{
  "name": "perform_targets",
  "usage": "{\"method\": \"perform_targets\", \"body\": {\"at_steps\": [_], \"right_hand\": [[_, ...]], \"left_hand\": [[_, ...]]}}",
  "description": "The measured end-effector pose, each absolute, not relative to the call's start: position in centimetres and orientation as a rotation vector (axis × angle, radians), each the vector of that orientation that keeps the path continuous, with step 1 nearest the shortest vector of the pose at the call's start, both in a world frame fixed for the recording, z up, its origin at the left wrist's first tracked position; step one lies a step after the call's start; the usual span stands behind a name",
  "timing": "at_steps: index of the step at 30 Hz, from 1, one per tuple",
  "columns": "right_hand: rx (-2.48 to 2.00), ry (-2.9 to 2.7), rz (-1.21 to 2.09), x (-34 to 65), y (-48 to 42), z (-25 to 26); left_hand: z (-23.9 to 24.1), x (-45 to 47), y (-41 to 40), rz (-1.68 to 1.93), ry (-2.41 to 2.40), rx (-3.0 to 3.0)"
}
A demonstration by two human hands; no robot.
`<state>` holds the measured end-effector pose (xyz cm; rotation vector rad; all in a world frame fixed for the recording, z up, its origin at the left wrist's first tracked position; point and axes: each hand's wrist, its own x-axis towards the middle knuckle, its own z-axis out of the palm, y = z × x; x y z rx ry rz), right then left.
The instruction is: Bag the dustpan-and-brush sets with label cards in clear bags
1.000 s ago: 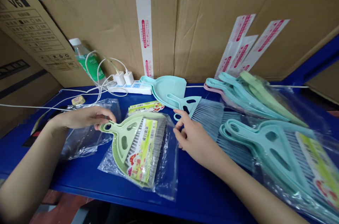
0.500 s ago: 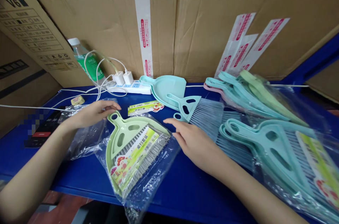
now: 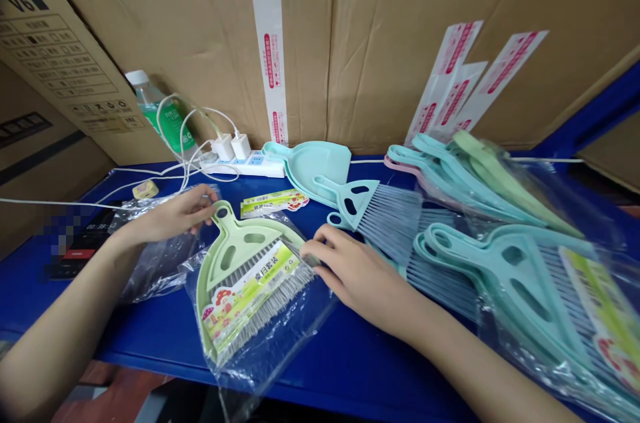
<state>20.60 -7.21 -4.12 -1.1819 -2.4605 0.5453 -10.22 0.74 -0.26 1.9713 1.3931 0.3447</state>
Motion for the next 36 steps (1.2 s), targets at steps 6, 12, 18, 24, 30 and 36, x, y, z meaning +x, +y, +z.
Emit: {"method": "perform_targets", "body": {"at_steps": [6, 12, 18, 24, 30, 36], "right_hand": [[-1.103, -2.520, 0.490, 20.3, -7.7, -3.4], [-1.055, -2.465, 0.420, 20.1, -8.0, -3.3], [-1.069, -2.472, 0.580, 20.1, -8.0, -3.1], [-1.040, -2.488, 0.561, 20.1, -7.9, -3.2], [-1.010, -2.513, 0.563, 20.0, -7.9, -3.2], [-1.062, -2.526, 0.583, 20.0, -7.8, -3.5]], "left_hand": [[-1.3, -9.4, 1.0, 0.536, 1.211, 1.892], [-1.6, -8.7, 0.4, 0.481, 1.000, 2.054], [-1.8, -8.5, 0.1, 0.437, 0.989, 2.131], [-1.1, -8.9, -0.1, 0.355, 1.070, 2.167], [-1.7, -8.1, -0.1, 0.436, 0.971, 2.206], [-1.9, -7.5, -0.1, 0.570, 1.103, 2.413]]}}
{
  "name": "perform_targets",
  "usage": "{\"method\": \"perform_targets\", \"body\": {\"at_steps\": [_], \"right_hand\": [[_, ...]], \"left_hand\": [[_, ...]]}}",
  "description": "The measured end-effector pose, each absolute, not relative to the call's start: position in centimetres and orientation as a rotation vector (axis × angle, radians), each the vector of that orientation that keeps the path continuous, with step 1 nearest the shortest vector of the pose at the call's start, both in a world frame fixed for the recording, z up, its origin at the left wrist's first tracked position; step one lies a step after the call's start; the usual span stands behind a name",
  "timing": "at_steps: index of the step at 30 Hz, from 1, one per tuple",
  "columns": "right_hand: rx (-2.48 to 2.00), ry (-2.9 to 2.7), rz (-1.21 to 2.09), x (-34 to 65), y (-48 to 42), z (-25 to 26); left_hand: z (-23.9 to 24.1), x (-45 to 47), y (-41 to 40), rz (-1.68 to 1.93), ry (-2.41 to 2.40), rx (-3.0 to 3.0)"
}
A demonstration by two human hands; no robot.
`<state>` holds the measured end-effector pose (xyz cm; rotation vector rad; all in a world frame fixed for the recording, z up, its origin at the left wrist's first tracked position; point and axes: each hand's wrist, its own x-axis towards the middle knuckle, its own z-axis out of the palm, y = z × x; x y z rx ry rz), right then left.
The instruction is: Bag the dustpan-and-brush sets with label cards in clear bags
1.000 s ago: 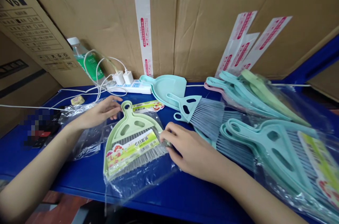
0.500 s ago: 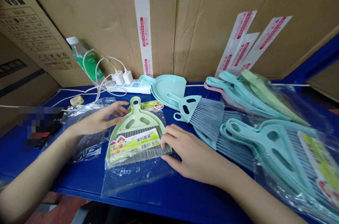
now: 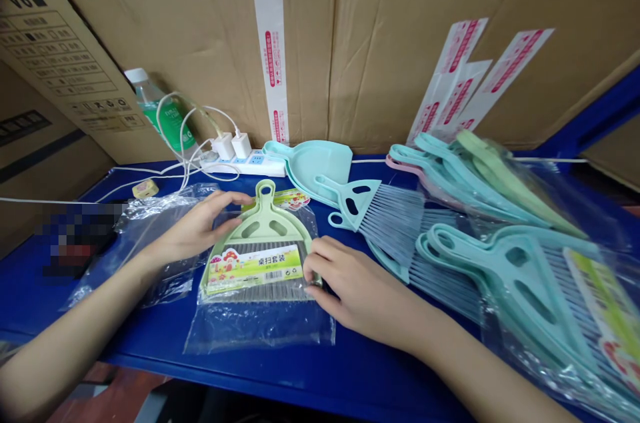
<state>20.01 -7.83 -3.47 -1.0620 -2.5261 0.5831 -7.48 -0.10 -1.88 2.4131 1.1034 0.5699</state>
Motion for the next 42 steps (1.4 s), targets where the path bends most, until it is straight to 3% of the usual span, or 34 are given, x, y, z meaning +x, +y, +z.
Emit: {"method": "perform_targets", "body": {"at_steps": [3, 8, 12, 21, 30, 42], "right_hand": [[-1.068, -2.533, 0.596, 20.0, -7.8, -3.6], [-1.074, -2.535, 0.608, 19.9, -7.8, -3.5], [-1.100, -2.547, 0.632, 19.9, -7.8, -3.3], [-1.059, -2.530, 0.609, 20.1, -7.9, -3.8], [-1.042, -2.530, 0.372, 19.7, -8.1, -4.0], [-1.012, -2.524, 0.365, 19.7, -8.0, -4.6]], "left_hand": [[-0.6, -7.3, -0.9, 0.574, 1.123, 2.523], [1.1, -6.6, -3.0, 0.116, 0.710, 2.476], [0.5, -6.0, -3.9, -0.084, 0.660, 2.534], [0.1, -5.9, -4.3, -0.076, 0.625, 2.580], [0.2, -5.4, -5.0, -0.181, 0.681, 2.707], [-0.3, -5.2, -5.2, -0.193, 0.688, 2.786]]}}
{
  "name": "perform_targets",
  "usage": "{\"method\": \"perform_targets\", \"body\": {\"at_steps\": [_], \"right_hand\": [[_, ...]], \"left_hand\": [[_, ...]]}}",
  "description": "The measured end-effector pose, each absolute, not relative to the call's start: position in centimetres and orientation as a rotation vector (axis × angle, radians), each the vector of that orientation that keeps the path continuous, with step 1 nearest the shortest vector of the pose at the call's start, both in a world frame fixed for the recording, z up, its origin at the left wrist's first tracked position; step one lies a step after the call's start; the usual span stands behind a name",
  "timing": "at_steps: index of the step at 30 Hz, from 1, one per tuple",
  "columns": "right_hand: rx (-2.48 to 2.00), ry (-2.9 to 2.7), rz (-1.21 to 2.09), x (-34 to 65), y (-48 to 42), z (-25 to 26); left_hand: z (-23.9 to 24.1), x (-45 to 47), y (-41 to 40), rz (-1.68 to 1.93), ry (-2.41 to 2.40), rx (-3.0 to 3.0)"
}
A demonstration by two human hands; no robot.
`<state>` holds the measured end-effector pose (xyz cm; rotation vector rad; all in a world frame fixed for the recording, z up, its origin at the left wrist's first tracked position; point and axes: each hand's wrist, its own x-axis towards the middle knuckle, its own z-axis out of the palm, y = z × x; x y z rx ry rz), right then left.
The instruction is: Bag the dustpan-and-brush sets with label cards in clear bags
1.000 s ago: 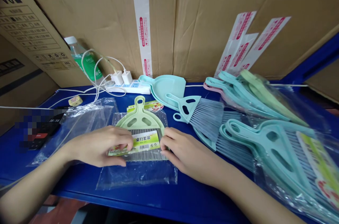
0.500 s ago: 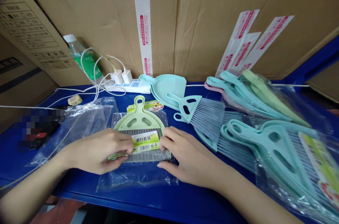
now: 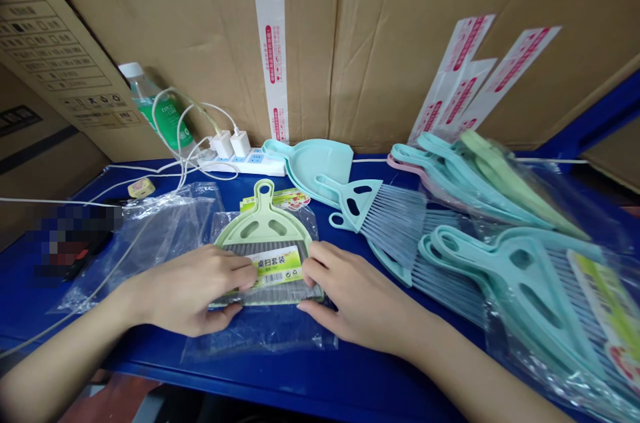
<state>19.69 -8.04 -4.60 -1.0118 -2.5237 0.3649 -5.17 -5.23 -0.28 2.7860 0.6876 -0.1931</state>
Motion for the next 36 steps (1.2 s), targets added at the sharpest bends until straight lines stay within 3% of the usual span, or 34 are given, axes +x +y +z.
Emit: {"method": "perform_targets", "body": {"at_steps": [36], "right_hand": [[-0.827, -2.534, -0.077, 18.6, -8.1, -5.3]], "left_hand": [[-0.2, -5.3, -5.0, -0.126, 0.697, 2.872]]}}
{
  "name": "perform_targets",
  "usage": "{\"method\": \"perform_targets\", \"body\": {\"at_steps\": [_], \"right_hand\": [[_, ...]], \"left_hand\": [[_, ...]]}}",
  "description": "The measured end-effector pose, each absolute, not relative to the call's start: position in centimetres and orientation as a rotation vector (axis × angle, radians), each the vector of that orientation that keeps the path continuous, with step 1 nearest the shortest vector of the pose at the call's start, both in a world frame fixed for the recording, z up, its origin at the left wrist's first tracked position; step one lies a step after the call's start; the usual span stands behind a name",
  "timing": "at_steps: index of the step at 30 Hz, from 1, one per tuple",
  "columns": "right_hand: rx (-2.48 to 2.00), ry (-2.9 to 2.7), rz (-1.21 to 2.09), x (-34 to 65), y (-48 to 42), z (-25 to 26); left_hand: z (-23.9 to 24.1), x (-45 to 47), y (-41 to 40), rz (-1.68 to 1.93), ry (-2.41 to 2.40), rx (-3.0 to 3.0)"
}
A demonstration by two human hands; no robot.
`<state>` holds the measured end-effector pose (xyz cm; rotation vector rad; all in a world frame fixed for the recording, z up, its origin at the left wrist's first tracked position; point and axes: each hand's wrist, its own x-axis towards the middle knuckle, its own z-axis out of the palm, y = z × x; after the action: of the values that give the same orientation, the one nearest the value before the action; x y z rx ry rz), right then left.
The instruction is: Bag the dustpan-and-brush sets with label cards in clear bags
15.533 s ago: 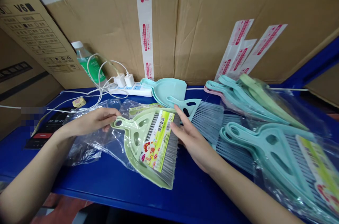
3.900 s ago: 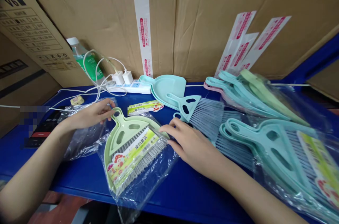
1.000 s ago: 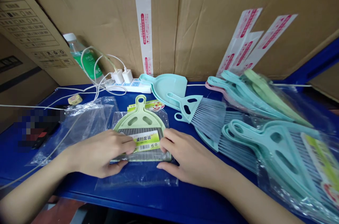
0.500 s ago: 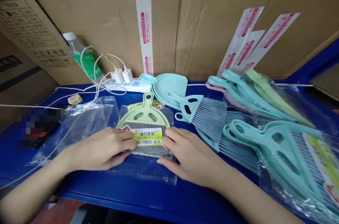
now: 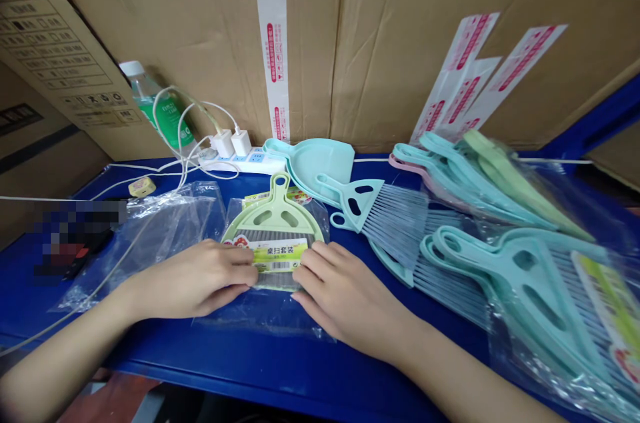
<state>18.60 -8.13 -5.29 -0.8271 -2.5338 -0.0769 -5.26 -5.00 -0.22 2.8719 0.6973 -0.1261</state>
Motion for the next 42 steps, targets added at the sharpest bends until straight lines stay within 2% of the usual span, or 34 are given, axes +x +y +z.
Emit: {"method": "perform_targets", "body": {"at_steps": [29, 36, 42], "right_hand": [[-0.887, -2.432, -0.464, 17.0, -8.9, -5.5], [-0.861, -2.396, -0.554, 17.1, -8.9, -5.1], [-0.854, -2.336, -0.542, 17.2, -8.8, -4.6]], "left_hand": [[0.5, -5.4, -5.0, -0.156, 0.721, 2.845], [0.5, -5.4, -5.2, -0.019, 0.718, 2.954], [-0.3, -4.7, -6.0, 0.190, 0.459, 3.249]]}}
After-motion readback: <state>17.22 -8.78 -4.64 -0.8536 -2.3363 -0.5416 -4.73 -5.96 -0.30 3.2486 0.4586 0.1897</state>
